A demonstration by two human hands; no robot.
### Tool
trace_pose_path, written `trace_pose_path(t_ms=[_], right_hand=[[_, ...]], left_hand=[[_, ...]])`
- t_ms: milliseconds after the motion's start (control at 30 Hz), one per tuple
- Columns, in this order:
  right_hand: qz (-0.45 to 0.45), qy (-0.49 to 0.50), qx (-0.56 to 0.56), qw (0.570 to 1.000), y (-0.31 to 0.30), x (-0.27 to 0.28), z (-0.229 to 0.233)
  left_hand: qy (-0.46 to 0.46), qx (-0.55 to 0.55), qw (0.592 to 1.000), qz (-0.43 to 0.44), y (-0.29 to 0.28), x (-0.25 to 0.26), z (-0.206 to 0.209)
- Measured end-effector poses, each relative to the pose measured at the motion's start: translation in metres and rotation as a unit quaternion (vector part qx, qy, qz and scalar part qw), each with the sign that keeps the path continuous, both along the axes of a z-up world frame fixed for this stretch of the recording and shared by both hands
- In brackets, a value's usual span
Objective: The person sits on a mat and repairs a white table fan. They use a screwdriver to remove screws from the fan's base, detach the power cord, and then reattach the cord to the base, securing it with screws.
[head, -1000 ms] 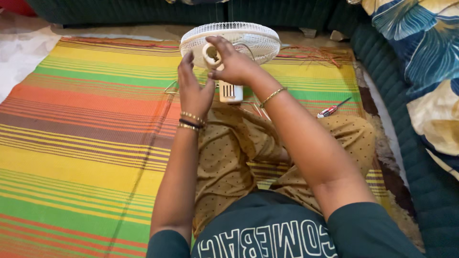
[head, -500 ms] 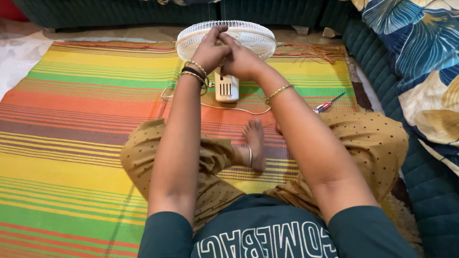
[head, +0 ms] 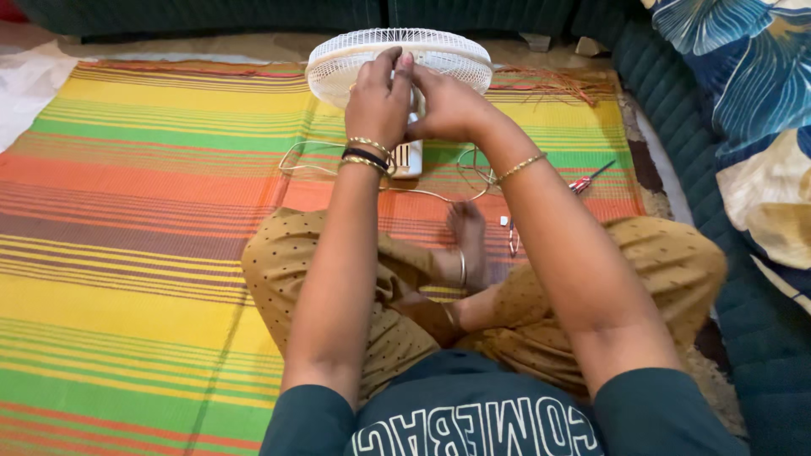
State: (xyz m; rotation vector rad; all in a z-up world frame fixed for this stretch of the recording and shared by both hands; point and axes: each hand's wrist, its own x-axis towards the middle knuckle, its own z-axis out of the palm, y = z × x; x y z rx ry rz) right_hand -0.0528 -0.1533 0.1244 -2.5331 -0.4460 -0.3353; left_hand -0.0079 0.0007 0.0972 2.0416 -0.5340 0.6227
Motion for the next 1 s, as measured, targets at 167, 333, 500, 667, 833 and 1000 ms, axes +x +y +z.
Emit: trace_pose_path(t_ms=[167,333,500,667,833,1000], right_hand=[[-0.025,-0.137,-0.084,0.987,-0.007,-0.02,0.013],[-0.135,-0.32,-0.041,0.937,0.008,-0.041,-0.014],[-0.154,-0.348,-0.081,0.921,0.021,-0.046,-0.034],[-0.149,-0.27,0.003,0.951,0.017,-0.048,-0.054],[-0.067,-0.111,0.251,0.959,0.009,-0.048,-0.083],[0.139,0.229,0.648,0.713,-0.019,-0.053,-0.114]], left_hand=[[-0.051,-0.052,0.997,-0.006,-0.012,-0.022,0.012],[-0.044,-0.12,0.99,-0.051,-0.012,-0.02,0.014],[-0.113,-0.176,0.966,-0.155,-0.005,-0.011,0.002],[0.024,-0.275,0.917,-0.289,-0.007,-0.002,-0.011],[-0.063,-0.197,0.93,-0.305,-0.007,-0.004,-0.009],[-0.084,-0.177,0.933,-0.301,-0.024,-0.011,-0.005]])
